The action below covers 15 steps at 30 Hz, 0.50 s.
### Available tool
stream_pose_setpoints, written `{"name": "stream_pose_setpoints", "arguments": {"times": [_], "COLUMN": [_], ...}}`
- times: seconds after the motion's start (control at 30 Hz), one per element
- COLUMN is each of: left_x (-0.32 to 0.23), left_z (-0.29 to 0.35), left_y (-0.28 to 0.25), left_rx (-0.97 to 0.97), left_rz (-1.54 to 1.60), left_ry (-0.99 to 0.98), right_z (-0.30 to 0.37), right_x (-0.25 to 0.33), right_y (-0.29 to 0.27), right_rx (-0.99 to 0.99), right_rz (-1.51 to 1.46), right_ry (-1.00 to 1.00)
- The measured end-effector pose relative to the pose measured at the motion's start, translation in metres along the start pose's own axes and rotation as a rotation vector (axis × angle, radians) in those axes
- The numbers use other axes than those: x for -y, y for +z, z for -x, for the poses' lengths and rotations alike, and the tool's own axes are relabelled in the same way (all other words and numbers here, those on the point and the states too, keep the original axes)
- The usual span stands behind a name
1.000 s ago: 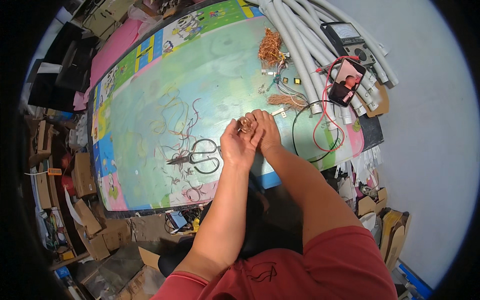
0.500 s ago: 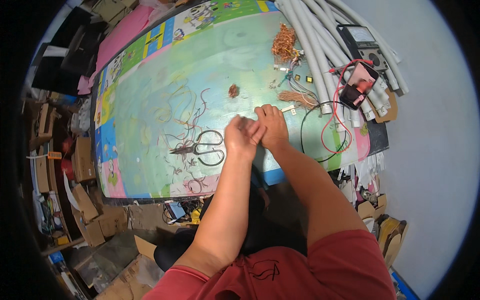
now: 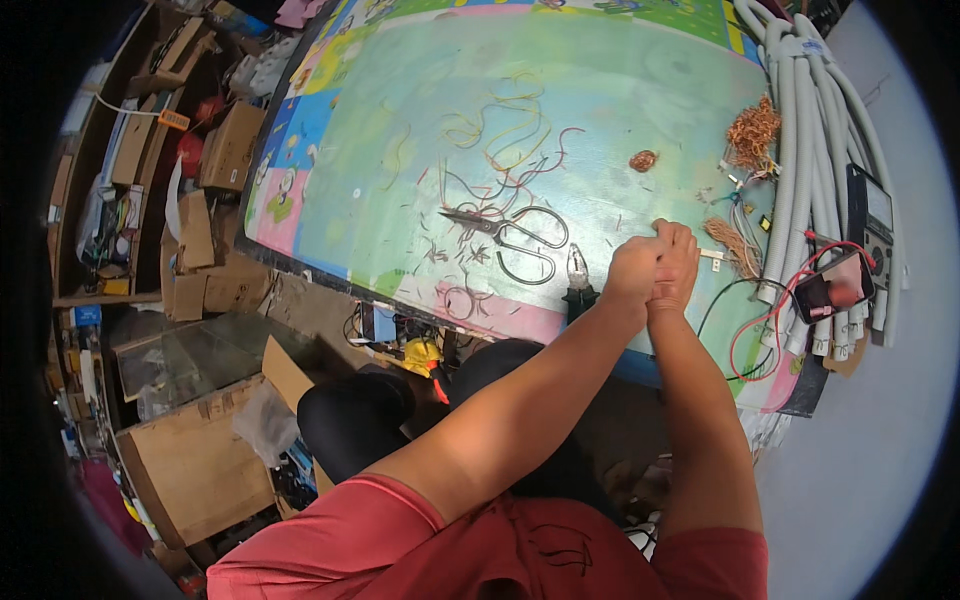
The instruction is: The person sits at a cluttered workbench and assembles small electronic components by hand. They strip and twist wires, connect them to connectors, and use pliers and scissors to manipulate the parts. The person repeatedly handles small wire bundles and connectors throughout the clip.
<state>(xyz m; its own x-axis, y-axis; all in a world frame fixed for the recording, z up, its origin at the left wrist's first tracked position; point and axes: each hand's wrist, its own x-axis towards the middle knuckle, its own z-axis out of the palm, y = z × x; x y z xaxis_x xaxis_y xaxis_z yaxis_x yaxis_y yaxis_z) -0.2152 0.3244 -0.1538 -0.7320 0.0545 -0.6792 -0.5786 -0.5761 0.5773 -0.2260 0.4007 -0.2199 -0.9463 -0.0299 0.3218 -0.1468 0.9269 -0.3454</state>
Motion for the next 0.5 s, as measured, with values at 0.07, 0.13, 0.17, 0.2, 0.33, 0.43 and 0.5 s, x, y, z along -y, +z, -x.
{"name": "stream_pose_setpoints", "arguments": {"times": [0.07, 0.13, 0.17, 0.2, 0.33, 0.43, 0.5], "left_x": [-0.008, -0.012, -0.012, -0.009, -0.003, -0.001, 0.002], "left_z": [0.009, 0.013, 0.013, 0.010, 0.004, 0.003, 0.000], "left_y": [0.006, 0.011, 0.013, 0.012, 0.013, 0.013, 0.015], "left_rx": [-0.009, -0.058, -0.082, -0.063, -0.048, -0.050, -0.040], "left_rz": [-0.015, -0.039, -0.052, -0.035, -0.042, -0.070, -0.103], "left_ry": [-0.029, -0.008, 0.002, 0.039, 0.056, 0.055, 0.061], "right_z": [0.000, -0.002, -0.002, -0.003, -0.003, -0.001, 0.000], "right_x": [0.000, 0.003, 0.003, 0.003, 0.001, 0.001, 0.000], "right_y": [-0.001, -0.001, -0.002, -0.002, -0.002, -0.002, -0.005], "right_rx": [0.017, 0.020, 0.025, 0.029, 0.026, 0.021, 0.029], "right_rz": [0.015, 0.032, 0.034, 0.036, 0.023, 0.031, 0.010], "right_ry": [0.019, 0.019, 0.025, 0.030, 0.021, 0.001, -0.015]}}
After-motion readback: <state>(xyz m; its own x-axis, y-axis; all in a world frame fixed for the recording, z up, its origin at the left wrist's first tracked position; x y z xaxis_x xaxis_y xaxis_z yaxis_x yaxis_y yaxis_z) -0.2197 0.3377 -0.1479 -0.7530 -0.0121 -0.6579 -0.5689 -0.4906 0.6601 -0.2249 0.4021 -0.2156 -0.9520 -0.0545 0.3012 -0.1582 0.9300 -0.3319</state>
